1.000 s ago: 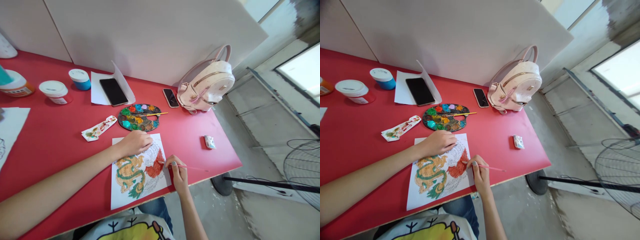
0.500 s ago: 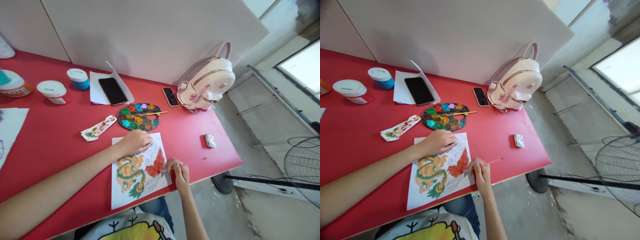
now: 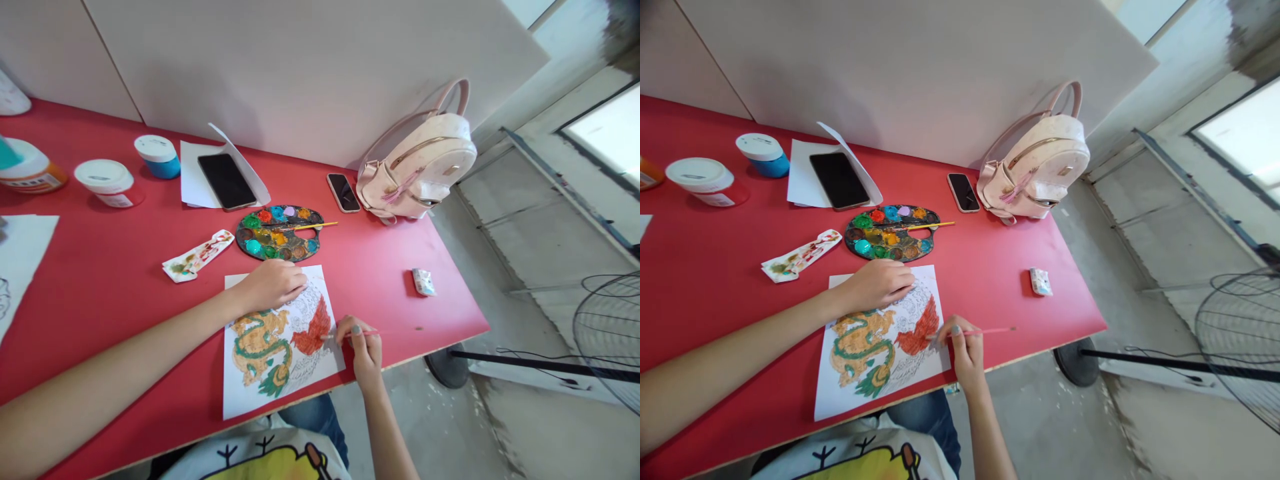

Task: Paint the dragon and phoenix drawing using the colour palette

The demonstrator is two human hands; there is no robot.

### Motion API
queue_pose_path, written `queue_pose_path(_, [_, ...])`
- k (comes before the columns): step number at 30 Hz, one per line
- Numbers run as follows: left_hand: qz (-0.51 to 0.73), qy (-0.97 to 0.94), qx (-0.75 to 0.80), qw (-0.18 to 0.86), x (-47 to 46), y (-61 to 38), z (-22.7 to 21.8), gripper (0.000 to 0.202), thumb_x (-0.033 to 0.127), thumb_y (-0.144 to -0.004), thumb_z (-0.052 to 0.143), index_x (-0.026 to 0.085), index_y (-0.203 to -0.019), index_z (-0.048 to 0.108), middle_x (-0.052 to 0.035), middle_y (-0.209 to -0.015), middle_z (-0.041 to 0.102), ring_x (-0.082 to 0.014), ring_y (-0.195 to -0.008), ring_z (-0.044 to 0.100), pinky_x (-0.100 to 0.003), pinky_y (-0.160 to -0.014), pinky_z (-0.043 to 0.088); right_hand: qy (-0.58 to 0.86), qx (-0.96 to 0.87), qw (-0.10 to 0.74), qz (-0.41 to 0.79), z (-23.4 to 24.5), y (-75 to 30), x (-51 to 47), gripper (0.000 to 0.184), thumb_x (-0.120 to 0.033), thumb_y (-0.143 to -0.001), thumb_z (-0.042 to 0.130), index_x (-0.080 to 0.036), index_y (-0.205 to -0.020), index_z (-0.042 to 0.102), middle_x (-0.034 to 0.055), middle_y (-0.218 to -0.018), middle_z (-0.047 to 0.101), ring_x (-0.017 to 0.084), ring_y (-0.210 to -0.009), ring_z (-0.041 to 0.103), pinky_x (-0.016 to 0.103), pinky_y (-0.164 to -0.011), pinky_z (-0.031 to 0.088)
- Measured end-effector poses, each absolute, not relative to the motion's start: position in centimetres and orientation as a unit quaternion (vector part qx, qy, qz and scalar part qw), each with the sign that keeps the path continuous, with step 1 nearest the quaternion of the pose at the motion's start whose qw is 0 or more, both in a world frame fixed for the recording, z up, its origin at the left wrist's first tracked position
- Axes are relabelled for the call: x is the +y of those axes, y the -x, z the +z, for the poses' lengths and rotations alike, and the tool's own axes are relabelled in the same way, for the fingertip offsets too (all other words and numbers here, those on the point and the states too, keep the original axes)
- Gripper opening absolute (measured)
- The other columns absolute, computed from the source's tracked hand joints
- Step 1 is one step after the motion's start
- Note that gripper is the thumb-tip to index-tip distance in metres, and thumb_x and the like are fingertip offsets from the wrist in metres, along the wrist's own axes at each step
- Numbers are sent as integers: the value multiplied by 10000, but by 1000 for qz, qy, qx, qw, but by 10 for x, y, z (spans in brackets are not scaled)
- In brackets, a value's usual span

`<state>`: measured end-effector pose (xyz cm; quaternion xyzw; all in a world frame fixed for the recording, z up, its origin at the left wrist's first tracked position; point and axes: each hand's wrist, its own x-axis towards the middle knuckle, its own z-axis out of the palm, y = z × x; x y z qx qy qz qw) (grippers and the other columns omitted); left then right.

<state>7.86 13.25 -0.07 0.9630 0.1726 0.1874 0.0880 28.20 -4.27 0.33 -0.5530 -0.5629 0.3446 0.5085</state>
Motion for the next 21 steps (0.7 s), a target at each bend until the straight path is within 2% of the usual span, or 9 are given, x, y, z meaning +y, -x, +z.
queue_pose_path(17, [178,-964,177,92,132,-79,0,271,290,-1019,477,208,-786,589,-9,-741,668,-164,-707,571,-328,-647,326,548,-565,486,380,5,-281,-42,602,-515,-1079,413,-186,-627,635,15,-556,535,141,-499,497,280,-504,364])
queue_pose_path(21, [183,-963,177,88,132,-79,-1,264,283,-1014,485,209,-783,589,-5,-734,663,-164,-704,571,-328,-643,328,588,-540,498,338,5,-282,-42,570,-502,-1086,398,-191,-678,645,23,-600,563,154,-552,534,286,-543,400])
